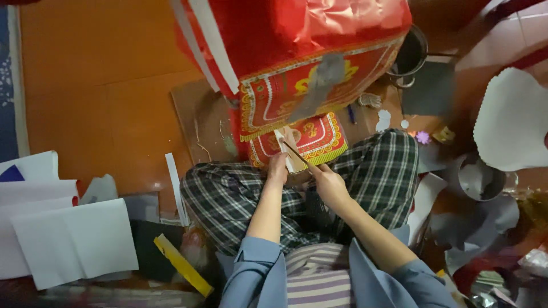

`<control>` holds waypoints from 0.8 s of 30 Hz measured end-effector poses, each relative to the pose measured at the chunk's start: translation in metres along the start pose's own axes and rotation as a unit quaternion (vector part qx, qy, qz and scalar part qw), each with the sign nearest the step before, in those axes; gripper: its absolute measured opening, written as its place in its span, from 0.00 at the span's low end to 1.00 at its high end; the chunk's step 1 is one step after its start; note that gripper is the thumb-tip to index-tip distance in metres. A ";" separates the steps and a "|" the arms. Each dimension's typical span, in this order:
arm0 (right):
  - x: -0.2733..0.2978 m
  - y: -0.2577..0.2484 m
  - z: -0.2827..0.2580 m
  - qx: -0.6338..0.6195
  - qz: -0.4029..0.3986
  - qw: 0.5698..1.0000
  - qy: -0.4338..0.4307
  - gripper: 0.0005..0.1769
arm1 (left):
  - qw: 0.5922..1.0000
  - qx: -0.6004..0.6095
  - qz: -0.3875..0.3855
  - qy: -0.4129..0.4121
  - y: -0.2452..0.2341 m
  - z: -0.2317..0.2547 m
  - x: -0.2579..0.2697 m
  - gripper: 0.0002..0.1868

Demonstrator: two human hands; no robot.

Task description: Assembling a decorative red paper horse by cutting paper strips and adhering them to the frame.

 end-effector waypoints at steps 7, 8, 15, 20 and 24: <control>0.023 0.004 0.005 0.029 -0.013 0.999 -0.001 0.34 | 0.972 0.165 -0.146 -0.077 0.002 0.002 -0.022 0.23; 0.034 -0.007 0.001 0.029 -0.013 0.999 0.001 0.34 | 0.972 0.164 -0.147 -0.079 0.002 0.005 -0.016 0.23; 0.082 -0.014 -0.003 -0.044 -0.044 0.998 0.007 0.28 | 0.981 0.140 -0.133 -0.030 -0.007 0.011 -0.014 0.15; 0.088 -0.008 0.006 -0.052 -0.038 0.998 0.015 0.22 | 0.986 0.147 -0.081 0.014 -0.050 -0.050 -0.089 0.04; 0.088 0.008 0.014 -0.091 -0.098 0.989 0.061 0.25 | 0.992 0.106 -0.074 0.014 -0.010 0.001 0.001 0.08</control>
Point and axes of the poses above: each hand's wrist, its own x-axis away from the middle knuckle, its own y-axis out of the palm, z = x × y, the point moved 4 cm from there along -x, towards the middle knuckle, and after that the axes turned 13 degrees about -z, right-handed, at the moved point
